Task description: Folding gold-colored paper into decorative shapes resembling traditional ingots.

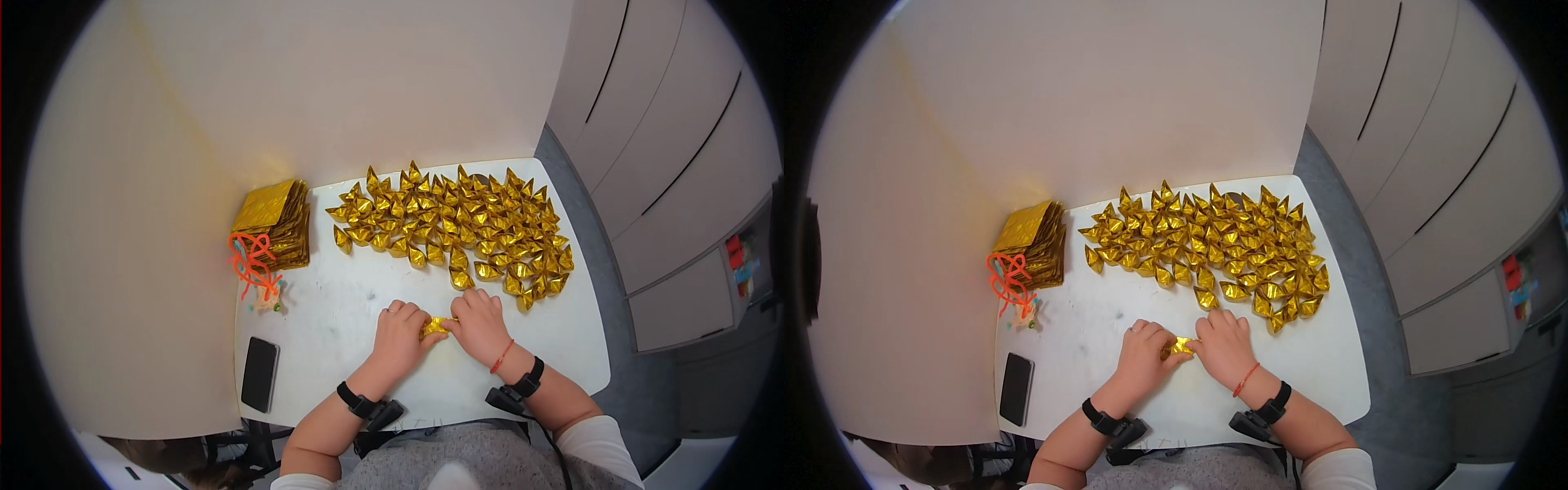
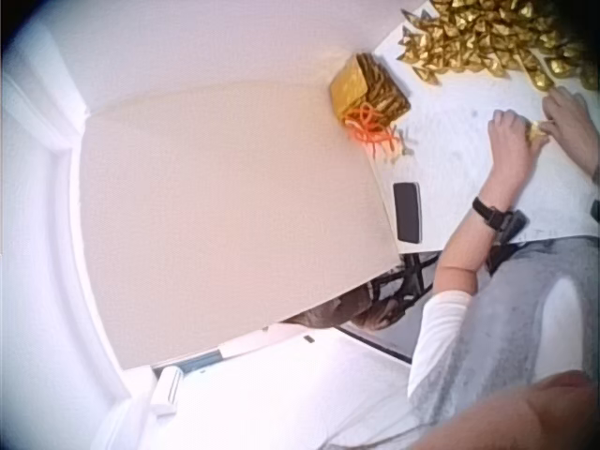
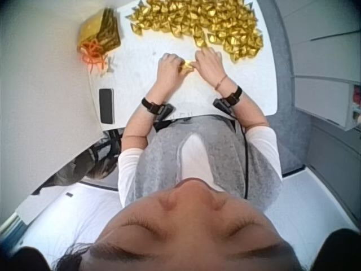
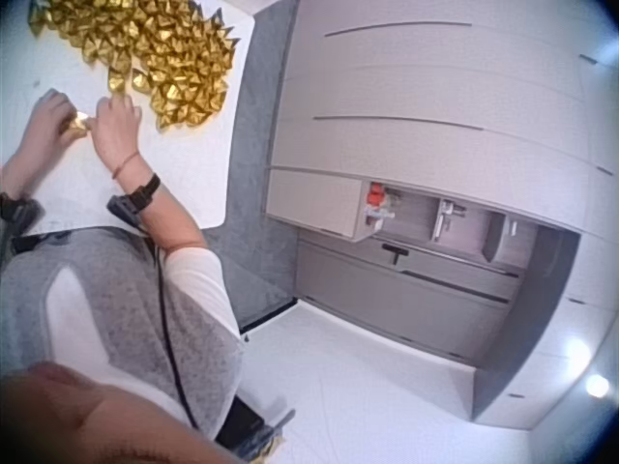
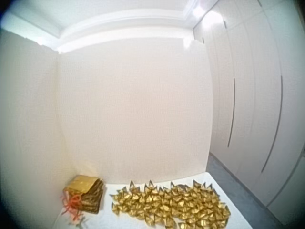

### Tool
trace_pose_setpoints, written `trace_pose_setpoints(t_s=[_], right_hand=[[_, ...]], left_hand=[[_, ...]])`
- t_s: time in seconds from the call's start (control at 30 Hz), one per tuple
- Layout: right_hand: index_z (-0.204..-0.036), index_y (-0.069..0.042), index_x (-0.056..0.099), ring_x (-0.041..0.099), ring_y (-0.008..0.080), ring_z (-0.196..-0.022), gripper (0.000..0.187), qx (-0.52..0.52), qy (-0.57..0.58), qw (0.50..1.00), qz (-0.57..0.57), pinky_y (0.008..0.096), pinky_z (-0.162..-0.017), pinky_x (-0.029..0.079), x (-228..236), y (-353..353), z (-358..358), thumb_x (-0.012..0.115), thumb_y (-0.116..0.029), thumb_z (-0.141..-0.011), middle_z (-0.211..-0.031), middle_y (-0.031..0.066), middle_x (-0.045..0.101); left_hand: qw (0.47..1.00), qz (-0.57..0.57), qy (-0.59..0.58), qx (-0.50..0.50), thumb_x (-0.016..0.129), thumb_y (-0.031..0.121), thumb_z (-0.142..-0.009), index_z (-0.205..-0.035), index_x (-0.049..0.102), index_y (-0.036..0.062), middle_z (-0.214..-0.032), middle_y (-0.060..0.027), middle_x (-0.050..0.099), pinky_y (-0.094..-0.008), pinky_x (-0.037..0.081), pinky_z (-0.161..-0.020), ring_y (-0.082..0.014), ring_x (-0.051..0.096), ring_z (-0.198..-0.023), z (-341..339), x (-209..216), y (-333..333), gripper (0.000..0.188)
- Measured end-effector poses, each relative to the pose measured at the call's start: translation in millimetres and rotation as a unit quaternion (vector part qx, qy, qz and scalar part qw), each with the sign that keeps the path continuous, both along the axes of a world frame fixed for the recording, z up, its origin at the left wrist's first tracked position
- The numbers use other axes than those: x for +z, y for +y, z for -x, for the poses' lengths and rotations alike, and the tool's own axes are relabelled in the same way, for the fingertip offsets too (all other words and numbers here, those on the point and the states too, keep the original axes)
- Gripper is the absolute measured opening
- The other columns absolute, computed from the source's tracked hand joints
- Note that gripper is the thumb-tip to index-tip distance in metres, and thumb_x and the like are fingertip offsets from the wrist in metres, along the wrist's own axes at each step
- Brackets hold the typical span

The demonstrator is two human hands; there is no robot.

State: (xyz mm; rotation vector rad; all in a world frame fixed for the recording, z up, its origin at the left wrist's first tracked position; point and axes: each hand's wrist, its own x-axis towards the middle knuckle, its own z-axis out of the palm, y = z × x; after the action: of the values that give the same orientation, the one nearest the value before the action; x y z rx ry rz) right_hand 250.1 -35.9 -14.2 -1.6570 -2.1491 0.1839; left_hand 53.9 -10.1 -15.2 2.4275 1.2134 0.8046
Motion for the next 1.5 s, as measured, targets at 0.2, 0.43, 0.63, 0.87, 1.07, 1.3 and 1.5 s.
trace_pose_setpoints(t_s=[0.2, 0.43, 0.63, 0.87, 1.07, 1.3, 1.5], right_hand=[[-0.087, -0.013, 0.062, 0.052, 0.0263, -0.097, 0.029, -0.02, 0.018, 1.0, 0.002, 0.0435, -0.081, 0.034, -2.0, -3.6, 2.3, 0.08, -0.034, -0.079, -0.095, 0.0055, 0.056], [-0.085, -0.015, 0.062, 0.051, 0.0263, -0.096, 0.033, -0.037, 0.036, 0.999, 0.011, 0.0434, -0.081, 0.032, -2.0, -3.5, 1.9, 0.083, -0.039, -0.076, -0.095, 0.004, 0.056], [-0.082, -0.017, 0.064, 0.054, 0.0234, -0.094, 0.03, -0.053, 0.027, 0.998, 0.01, 0.0437, -0.077, 0.032, 0.2, -1.3, -6.5, 0.082, -0.04, -0.074, -0.091, 0.0002, 0.058], [-0.081, -0.019, 0.064, 0.054, 0.0224, -0.094, 0.026, -0.044, 0.023, 0.999, 0.006, 0.0436, -0.077, 0.032, -6.7, 0.9, -13.0, 0.082, -0.037, -0.076, -0.09, -0.0018, 0.057], [-0.081, -0.019, 0.062, 0.053, 0.0229, -0.095, 0.023, -0.041, 0.043, 0.998, 0.033, 0.0432, -0.08, 0.03, -2.4, 1.8, -17.7, 0.082, -0.031, -0.078, -0.091, -0.0014, 0.055], [-0.086, -0.019, 0.064, 0.054, 0.0227, -0.093, 0.016, -0.034, 0.029, 0.999, 0.004, 0.0444, -0.079, 0.033, -5.7, 1.1, -18.8, 0.076, -0.028, -0.084, -0.09, -0.0014, 0.056], [-0.089, -0.016, 0.063, 0.054, 0.0237, -0.095, 0.02, -0.039, 0.001, 0.999, -0.008, 0.0448, -0.079, 0.033, -5.6, -3.7, -14.5, 0.076, -0.03, -0.084, -0.092, 0.0004, 0.056]], left_hand=[[1.0, -0.016, 0.017, 0.009, 0.089, 0.035, -0.069, -0.088, 0.069, 0.0091, -0.089, -0.0048, 0.064, -0.0418, 0.045, -0.08, -0.0282, 0.058, -0.091, -3.5, -1.5, -4.3, 0.037], [0.998, -0.011, 0.058, 0.012, 0.086, 0.038, -0.072, -0.092, 0.07, 0.0111, -0.093, -0.0035, 0.063, -0.0422, 0.043, -0.082, -0.0266, 0.059, -0.098, -0.8, 0.6, -4.4, 0.037], [0.995, 0.028, 0.09, -0.01, 0.088, 0.038, -0.069, -0.104, 0.069, 0.0124, -0.104, -0.0034, 0.063, -0.0432, 0.044, -0.089, -0.028, 0.057, -0.104, 5.1, 5.8, -5.0, 0.048], [0.994, 0.048, 0.095, -0.033, 0.088, 0.039, -0.069, -0.112, 0.068, 0.0124, -0.108, -0.0041, 0.062, -0.044, 0.043, -0.091, -0.0292, 0.055, -0.108, 10.6, 9.4, -3.1, 0.054], [0.993, 0.05, 0.103, -0.039, 0.087, 0.041, -0.068, -0.115, 0.068, 0.0139, -0.11, -0.003, 0.061, -0.0439, 0.043, -0.091, -0.0277, 0.055, -0.11, 13.6, 10.2, -2.4, 0.057], [0.99, 0.072, 0.109, -0.057, 0.088, 0.045, -0.068, -0.12, 0.066, 0.0153, -0.113, -0.0036, 0.06, -0.0455, 0.042, -0.094, -0.0298, 0.054, -0.111, 18.4, 10.8, -0.2, 0.064], [0.991, 0.051, 0.105, -0.064, 0.087, 0.048, -0.065, -0.118, 0.066, 0.0162, -0.11, -0.0019, 0.061, -0.0438, 0.042, -0.09, -0.0279, 0.055, -0.109, 19.7, 8.0, 2.1, 0.065]])
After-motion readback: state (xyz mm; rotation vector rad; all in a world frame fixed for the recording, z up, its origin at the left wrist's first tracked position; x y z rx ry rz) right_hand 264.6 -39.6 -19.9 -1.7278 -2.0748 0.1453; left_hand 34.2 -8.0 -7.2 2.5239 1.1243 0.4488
